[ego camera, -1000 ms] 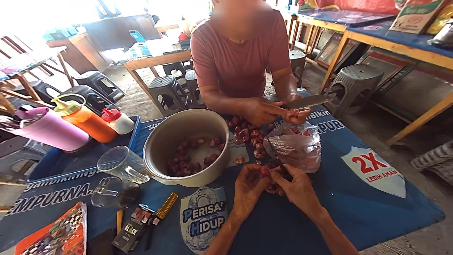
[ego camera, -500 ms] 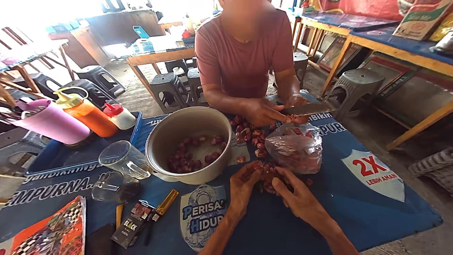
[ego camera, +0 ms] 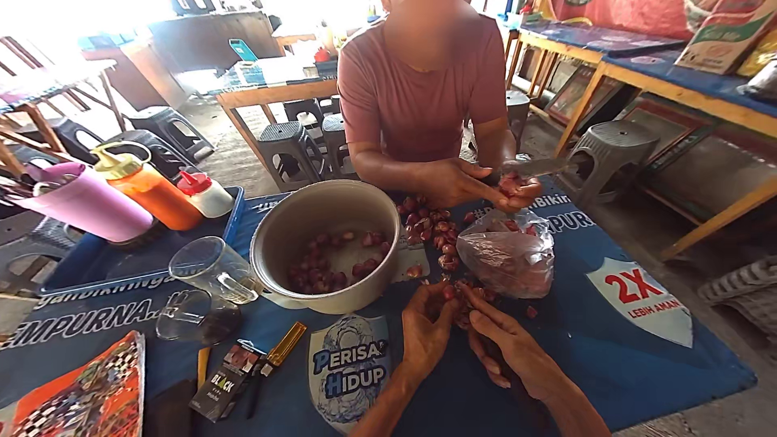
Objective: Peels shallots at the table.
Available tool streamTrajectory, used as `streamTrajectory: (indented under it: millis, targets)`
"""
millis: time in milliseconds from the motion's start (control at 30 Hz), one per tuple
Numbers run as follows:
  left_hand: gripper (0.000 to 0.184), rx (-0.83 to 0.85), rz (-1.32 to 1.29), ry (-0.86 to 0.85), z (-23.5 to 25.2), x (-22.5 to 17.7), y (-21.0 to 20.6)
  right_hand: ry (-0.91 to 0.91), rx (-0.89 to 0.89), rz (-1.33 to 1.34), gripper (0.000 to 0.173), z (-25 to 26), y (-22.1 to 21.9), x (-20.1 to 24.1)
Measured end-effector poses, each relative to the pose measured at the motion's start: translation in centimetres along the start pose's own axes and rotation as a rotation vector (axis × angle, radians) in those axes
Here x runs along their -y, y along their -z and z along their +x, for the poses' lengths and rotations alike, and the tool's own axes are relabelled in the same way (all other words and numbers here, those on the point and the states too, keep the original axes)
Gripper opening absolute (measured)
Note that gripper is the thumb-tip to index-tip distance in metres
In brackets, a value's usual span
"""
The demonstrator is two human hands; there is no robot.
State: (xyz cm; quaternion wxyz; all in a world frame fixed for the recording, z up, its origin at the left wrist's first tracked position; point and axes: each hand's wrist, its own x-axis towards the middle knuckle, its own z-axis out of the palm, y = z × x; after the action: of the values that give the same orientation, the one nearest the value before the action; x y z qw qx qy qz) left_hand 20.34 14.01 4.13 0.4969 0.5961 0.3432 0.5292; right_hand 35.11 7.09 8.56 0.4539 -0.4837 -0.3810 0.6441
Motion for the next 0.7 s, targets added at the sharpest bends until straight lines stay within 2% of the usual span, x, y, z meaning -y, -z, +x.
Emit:
streamTrajectory:
  millis: [100, 167, 500, 600, 700]
  targets:
    - [0.028, 0.015, 0.076, -0.12, 0.0, 0.6, 0.1, 0.002, 0.008, 0.065, 0.052, 0.1, 0.0, 0.0]
    - [0.028, 0.04, 0.117, -0.183, -0.1, 0.9, 0.1, 0.001, 0.004, 0.092, 0.043, 0.4, 0.1, -0.1]
    - [0.026, 0.083, 0.235, -0.319, -0.4, 1.1, -0.3, 0.051, -0.142, 0.084, 0.019, 1.5, -0.7, 0.0]
    - [0.027, 0.088, 0.204, -0.283, -0.3, 1.2, -0.1, 0.043, -0.153, 0.109, 0.018, 1.8, -0.5, 0.1]
    - [0.029, 0.106, 0.079, -0.145, 0.2, 0.8, 0.3, 0.021, -0.111, 0.204, 0.021, 2.0, 0.0, 0.3]
